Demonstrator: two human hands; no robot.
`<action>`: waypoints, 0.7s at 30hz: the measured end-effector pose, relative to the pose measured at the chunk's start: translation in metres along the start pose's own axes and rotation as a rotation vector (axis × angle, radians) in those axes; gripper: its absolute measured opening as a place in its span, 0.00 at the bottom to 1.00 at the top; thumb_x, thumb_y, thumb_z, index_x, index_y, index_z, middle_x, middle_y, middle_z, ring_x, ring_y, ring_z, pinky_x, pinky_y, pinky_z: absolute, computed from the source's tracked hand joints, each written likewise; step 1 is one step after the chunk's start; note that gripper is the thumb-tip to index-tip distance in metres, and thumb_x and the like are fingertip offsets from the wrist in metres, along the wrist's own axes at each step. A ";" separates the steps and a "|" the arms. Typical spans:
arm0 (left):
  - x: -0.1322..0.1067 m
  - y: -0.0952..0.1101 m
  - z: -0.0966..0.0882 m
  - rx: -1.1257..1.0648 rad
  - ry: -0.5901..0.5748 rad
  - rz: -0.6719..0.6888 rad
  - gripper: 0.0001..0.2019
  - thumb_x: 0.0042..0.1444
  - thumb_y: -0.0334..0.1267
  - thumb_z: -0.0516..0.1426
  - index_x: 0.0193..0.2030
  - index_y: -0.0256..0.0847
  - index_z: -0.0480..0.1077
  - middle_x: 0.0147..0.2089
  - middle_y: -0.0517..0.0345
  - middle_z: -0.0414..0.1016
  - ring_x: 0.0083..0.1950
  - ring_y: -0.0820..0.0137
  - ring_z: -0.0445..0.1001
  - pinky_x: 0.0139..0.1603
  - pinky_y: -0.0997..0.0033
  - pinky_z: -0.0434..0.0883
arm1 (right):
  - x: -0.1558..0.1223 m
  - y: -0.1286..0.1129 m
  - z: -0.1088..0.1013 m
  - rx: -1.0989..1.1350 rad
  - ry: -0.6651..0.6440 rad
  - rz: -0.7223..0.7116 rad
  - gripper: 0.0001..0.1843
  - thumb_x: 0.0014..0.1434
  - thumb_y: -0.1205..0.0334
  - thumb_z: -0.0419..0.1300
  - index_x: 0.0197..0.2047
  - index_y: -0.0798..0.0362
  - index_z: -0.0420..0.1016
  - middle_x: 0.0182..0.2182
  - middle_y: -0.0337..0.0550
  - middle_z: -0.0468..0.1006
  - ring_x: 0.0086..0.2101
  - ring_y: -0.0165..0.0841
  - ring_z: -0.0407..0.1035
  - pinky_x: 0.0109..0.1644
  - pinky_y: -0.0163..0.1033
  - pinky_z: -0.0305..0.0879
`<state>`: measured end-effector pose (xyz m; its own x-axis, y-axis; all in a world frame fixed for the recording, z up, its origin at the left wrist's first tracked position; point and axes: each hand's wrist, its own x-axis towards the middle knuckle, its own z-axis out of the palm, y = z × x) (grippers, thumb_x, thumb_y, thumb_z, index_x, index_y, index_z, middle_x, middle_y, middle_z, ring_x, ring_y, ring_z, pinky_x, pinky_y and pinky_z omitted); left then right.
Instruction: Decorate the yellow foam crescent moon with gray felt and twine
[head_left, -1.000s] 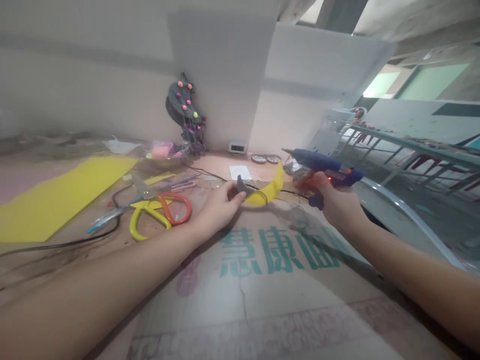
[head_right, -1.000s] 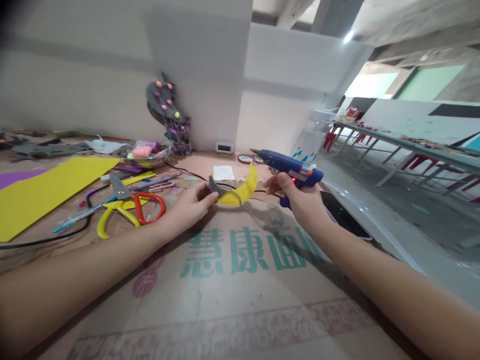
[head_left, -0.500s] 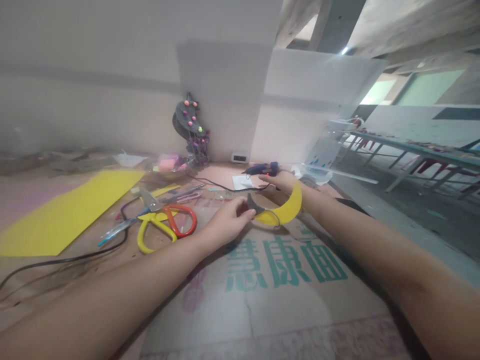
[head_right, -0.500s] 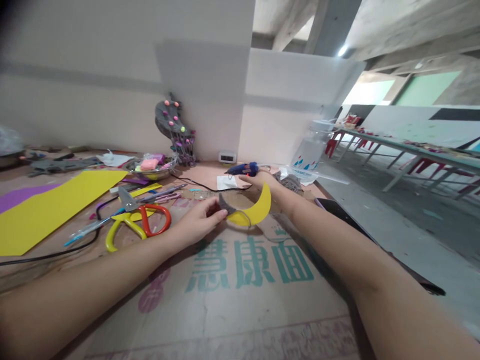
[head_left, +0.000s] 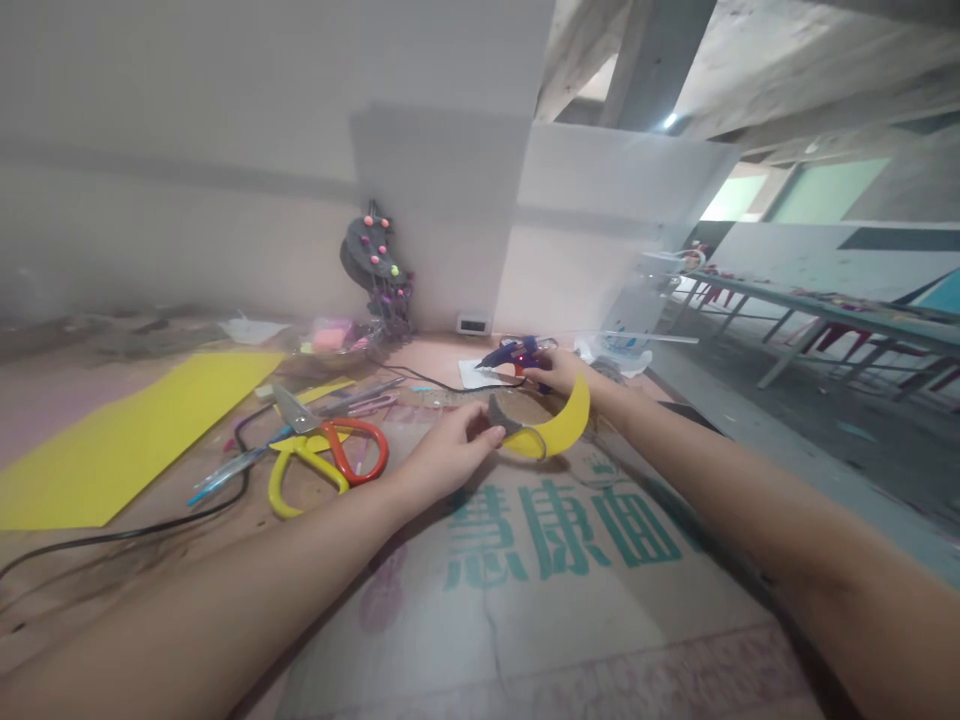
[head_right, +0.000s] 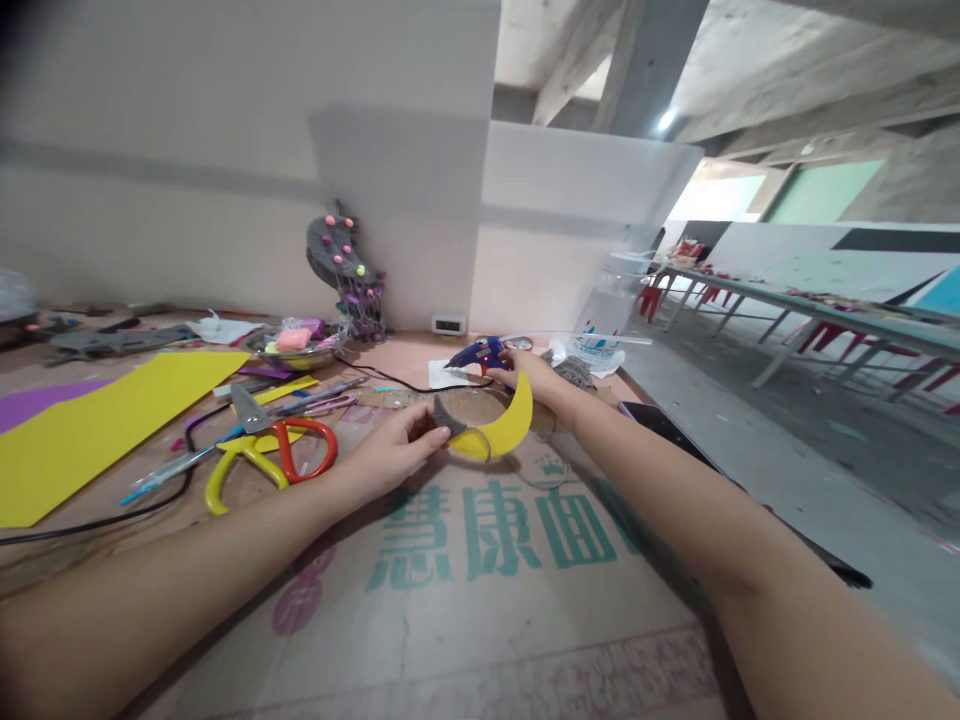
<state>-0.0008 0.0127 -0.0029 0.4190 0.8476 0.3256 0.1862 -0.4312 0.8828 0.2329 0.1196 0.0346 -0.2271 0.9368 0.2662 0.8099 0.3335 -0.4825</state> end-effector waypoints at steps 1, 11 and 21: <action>0.000 0.000 0.000 -0.005 -0.001 0.001 0.07 0.58 0.38 0.55 0.40 0.39 0.69 0.39 0.56 0.75 0.40 0.66 0.72 0.38 0.69 0.67 | -0.005 0.001 -0.002 -0.019 0.002 -0.020 0.17 0.54 0.53 0.64 0.41 0.57 0.76 0.35 0.49 0.81 0.35 0.37 0.73 0.45 0.39 0.67; 0.002 -0.004 0.000 -0.050 0.027 -0.013 0.09 0.59 0.38 0.55 0.43 0.37 0.69 0.41 0.56 0.75 0.39 0.69 0.71 0.38 0.72 0.65 | -0.062 -0.016 -0.023 -0.055 0.105 -0.141 0.21 0.57 0.56 0.59 0.54 0.52 0.72 0.52 0.51 0.75 0.49 0.47 0.69 0.52 0.48 0.65; 0.003 -0.003 -0.004 -0.004 0.188 -0.071 0.07 0.59 0.39 0.54 0.39 0.38 0.67 0.32 0.60 0.71 0.30 0.72 0.66 0.33 0.72 0.63 | -0.110 -0.033 -0.013 0.667 -0.076 0.161 0.16 0.58 0.47 0.58 0.35 0.51 0.60 0.38 0.43 0.77 0.22 0.26 0.67 0.24 0.35 0.65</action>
<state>-0.0038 0.0179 -0.0032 0.2317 0.9189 0.3192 0.2060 -0.3670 0.9071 0.2379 0.0045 0.0322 -0.1894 0.9767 0.1005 0.3360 0.1606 -0.9281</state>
